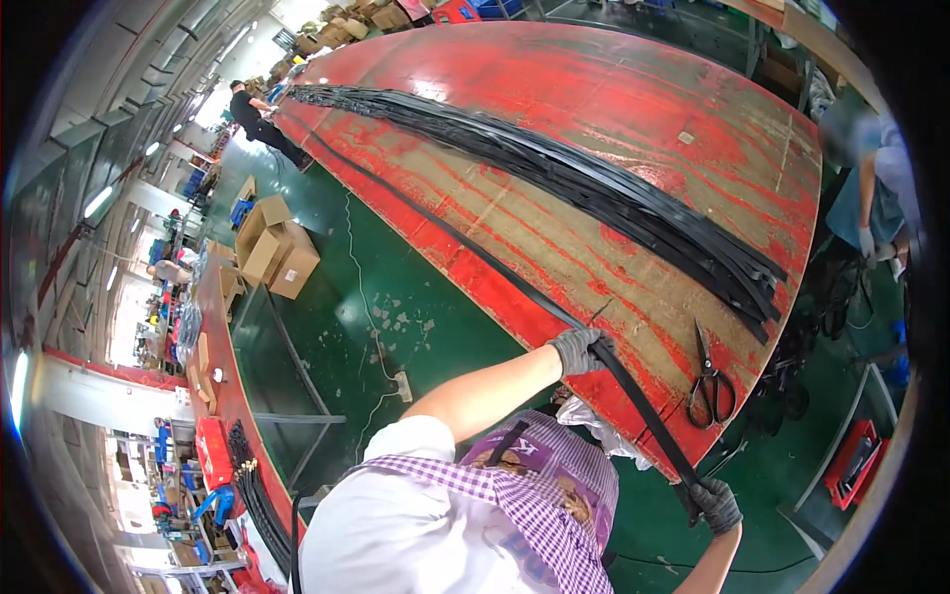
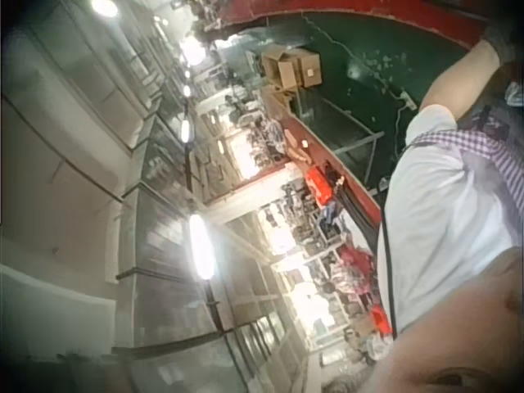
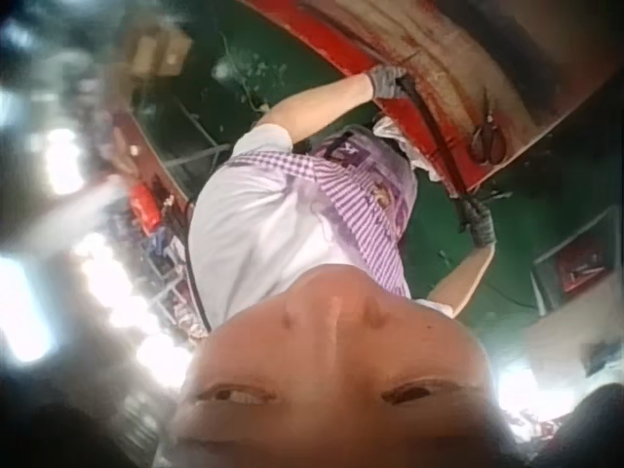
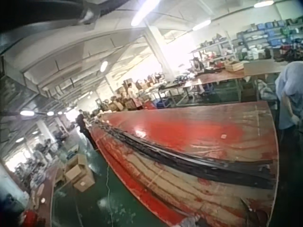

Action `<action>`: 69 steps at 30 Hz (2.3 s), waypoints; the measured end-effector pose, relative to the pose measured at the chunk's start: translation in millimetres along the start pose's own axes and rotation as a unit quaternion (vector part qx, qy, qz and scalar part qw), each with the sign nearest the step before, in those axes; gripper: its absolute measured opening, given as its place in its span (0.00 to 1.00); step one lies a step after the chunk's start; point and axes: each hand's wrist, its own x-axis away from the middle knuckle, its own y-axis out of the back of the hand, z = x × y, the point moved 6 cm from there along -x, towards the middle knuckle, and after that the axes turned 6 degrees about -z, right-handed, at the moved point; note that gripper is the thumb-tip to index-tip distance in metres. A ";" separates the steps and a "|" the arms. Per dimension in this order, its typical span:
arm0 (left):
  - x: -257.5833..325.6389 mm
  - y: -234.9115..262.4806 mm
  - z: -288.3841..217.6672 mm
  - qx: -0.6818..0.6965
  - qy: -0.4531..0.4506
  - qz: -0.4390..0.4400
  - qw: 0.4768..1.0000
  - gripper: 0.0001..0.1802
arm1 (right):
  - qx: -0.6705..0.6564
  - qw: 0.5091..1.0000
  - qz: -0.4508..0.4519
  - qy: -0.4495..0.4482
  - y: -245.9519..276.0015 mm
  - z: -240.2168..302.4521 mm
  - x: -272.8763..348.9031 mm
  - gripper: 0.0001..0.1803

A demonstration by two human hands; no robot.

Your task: The person measures and cuts long black rubber strips or cables on a red workbench using shears. They repeatedly pull the material from a pile, align it, cut it to a specific length, and place the cut pieces into a blue bin. Other workers are visible in the background performing similar tasks.

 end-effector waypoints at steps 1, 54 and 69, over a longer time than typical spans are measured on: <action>-4.4 -7.7 -7.1 0.020 -0.012 0.088 0.996 0.08 | 0.007 1.000 -0.004 0.004 -0.6 -3.8 -9.9 0.15; -44.6 -138.6 204.9 -0.927 -0.276 0.255 0.004 0.17 | 0.426 0.812 -0.354 0.184 40.4 35.4 -143.9 0.36; -51.8 -162.8 252.1 -0.905 -0.234 0.329 -0.132 0.14 | -0.550 0.756 -0.354 0.021 -55.5 -128.7 15.0 0.19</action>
